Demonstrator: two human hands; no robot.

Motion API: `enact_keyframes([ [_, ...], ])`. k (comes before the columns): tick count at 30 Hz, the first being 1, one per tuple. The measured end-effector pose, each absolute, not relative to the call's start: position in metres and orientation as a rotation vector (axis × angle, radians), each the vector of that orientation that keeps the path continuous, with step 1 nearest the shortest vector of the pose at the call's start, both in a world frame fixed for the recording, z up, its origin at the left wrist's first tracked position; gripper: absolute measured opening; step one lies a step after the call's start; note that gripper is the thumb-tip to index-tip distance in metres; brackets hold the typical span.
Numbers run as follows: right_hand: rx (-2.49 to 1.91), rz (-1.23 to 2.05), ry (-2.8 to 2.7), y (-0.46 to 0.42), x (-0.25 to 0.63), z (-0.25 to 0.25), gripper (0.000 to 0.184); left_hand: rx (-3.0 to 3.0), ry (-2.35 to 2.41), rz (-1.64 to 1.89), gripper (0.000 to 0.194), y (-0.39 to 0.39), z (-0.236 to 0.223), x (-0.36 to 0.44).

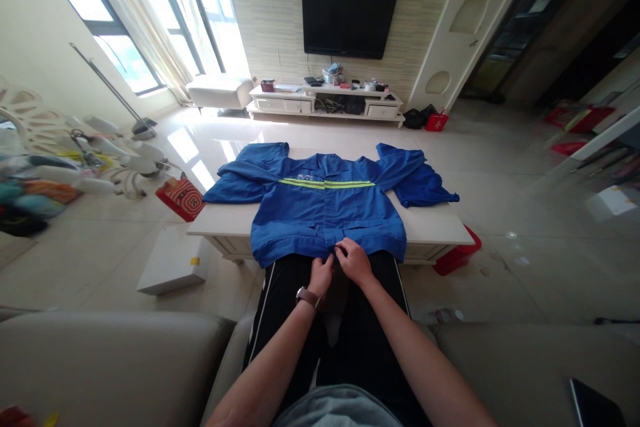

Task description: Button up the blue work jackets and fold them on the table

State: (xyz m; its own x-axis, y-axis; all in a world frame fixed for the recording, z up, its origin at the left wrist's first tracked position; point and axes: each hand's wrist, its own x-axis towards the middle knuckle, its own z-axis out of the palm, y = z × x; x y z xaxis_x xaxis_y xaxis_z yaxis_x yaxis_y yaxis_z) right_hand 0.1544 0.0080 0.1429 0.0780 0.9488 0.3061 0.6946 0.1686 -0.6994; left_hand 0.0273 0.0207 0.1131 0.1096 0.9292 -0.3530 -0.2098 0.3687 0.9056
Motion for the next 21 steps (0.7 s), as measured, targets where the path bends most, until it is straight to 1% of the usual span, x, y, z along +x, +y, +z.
enact_keyframes([
  [8, -1.582, 0.398, -1.679, 0.008, 0.1547, 0.1429, 0.018, 0.859, 1.157, 0.997, 0.053, 0.019, 0.1167, 0.0269],
  [21, -1.574, 0.407, -1.677, 0.0077, 0.1553, 0.1439, 0.016, 0.876, 1.159, 1.01, 0.054, 0.0193, 0.1166, 0.0264],
])
